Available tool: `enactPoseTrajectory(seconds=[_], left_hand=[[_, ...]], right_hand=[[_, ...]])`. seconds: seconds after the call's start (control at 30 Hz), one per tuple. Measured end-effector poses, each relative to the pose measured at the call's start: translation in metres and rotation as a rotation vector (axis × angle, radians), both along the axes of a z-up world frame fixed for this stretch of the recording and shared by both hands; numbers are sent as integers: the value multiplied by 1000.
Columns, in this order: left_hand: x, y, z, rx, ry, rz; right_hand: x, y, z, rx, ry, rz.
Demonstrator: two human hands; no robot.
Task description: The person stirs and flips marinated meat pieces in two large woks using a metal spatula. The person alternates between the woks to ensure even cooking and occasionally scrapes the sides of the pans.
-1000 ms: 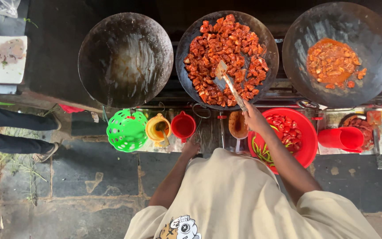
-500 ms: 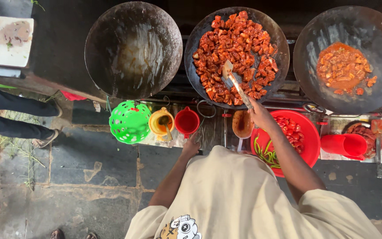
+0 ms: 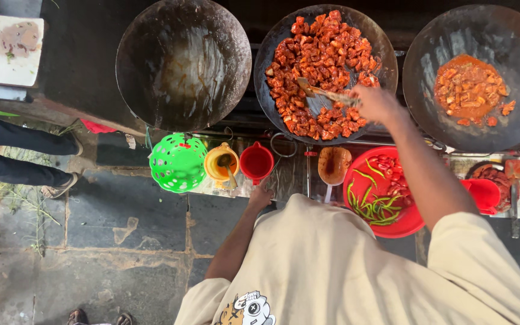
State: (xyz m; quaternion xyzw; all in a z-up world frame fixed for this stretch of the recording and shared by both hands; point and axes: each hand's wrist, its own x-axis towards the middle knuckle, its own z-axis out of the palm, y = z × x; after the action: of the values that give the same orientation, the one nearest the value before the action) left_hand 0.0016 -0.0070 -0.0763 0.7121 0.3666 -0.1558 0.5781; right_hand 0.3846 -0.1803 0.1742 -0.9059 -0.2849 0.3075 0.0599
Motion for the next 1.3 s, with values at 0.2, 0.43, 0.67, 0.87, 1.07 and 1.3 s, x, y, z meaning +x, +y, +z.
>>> enactPoseTrajectory(seconds=[0.2,0.43,0.67,0.87,1.07,1.3], left_hand=[[-4,-4,-2,36,-9,-2],[-6,-3,-7,41,-37,-24],[-2,-4,-8,17,-87,-17],[-2,-4,-9,40,1,-23],[-7,-8,-9,39,32,-22],[-8,-8,-9,46,66,-33]], right_hand=[[13,19,5,-19,-270,239],[12,-18,7,-166,-252,224],[43,-35,4,-24,-8,38],[75,-45,9,-16,-91,85],[92,-37,1,-39,-140,133],[99,26,0,-147,-210,272]])
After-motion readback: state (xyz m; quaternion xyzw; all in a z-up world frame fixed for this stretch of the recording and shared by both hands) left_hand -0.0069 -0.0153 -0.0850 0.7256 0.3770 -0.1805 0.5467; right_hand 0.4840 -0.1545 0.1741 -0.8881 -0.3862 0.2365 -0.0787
